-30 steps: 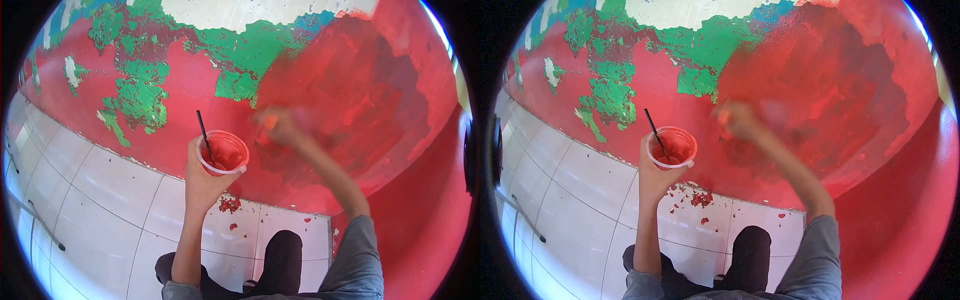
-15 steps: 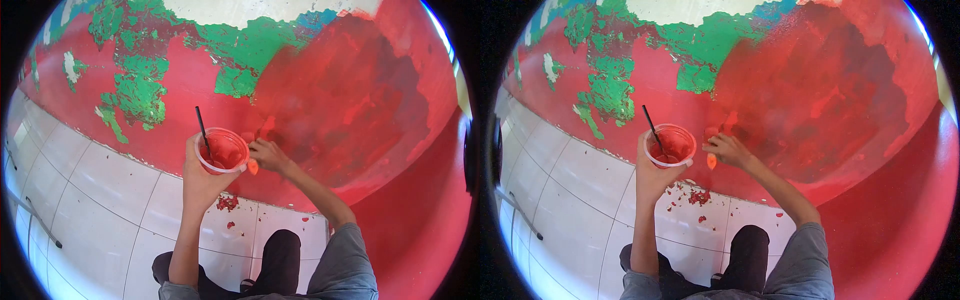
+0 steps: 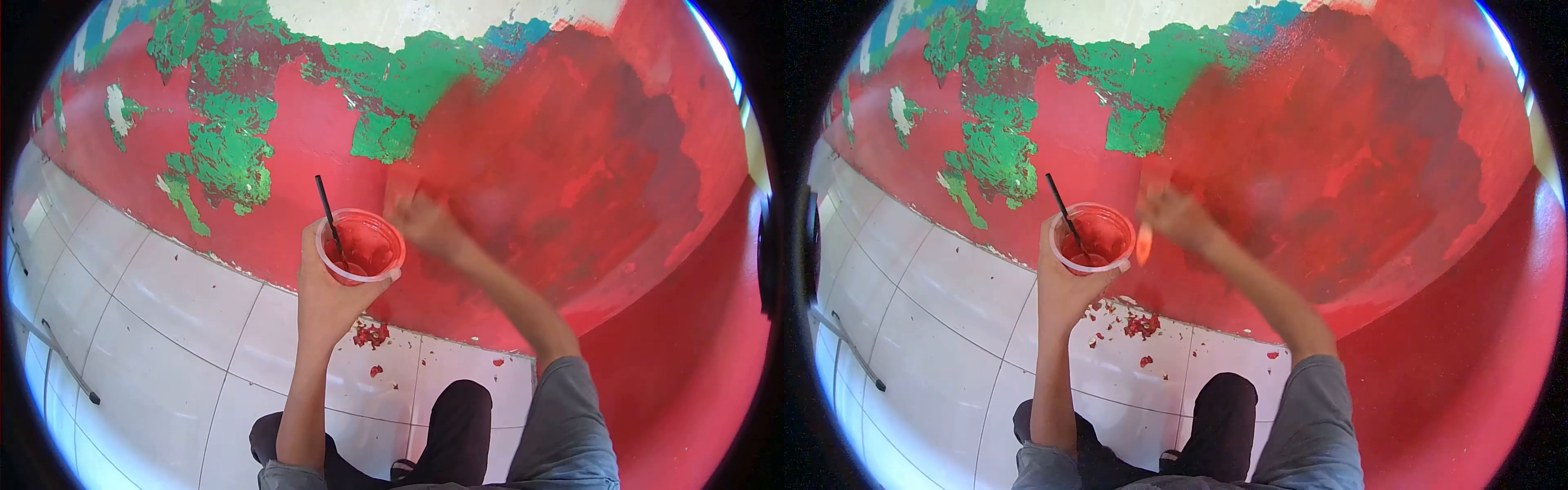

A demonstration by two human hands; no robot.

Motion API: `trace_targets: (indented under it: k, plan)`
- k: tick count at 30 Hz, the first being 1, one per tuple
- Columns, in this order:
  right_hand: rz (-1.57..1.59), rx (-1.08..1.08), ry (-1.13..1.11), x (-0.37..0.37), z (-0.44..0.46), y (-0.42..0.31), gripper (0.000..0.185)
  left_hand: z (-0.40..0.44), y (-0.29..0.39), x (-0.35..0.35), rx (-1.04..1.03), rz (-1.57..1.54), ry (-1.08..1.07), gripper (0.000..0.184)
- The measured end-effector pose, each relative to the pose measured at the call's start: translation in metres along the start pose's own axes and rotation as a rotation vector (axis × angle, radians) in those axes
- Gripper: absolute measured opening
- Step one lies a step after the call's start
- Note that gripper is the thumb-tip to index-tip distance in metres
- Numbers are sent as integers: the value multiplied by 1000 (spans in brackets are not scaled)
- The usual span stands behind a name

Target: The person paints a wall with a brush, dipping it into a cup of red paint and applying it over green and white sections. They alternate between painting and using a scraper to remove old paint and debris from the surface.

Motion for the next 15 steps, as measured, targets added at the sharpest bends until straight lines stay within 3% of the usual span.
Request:
trace_targets:
  k: [1, 4, 6, 7, 8, 9, 12, 15]
  plan:
    - [240, -20, -221, -26, -16, -36, 32, -1, 2, 3, -23, 17, 16, 75]
    - [725, -185, -315, -35, -10, -39, 30, -1, 7, 9, -90, -4, 49, 74]
    - [771, -379, 138, -9, -1, 44, 22, 0, 6, 12, -60, -8, 46, 74]
    - [1093, -577, 408, -1, 12, 89, 17, 2, 5, 12, -43, -10, 40, 74]
    - [687, -543, 394, 31, 21, 155, 12, 4, 3, 12, -43, -14, 41, 74]
    - [445, -367, 489, 70, 42, 172, 14, 5, 3, 13, -47, -20, 44, 74]
    - [-31, -313, 540, 109, 51, 179, 21, 6, 1, 13, -49, -28, 40, 74]
    - [-69, -181, 122, 42, 33, 92, 29, 6, 0, 15, -55, -27, 42, 74]
Point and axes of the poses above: each hand's wrist, its own z-axis towards the middle knuckle, its own x-axis out of the back of the hand, y = z × x, the point moved 6 cm from there along z, towards the middle knuckle, and after that the axes turned 13 degrees about x, right-handed, at the moved point
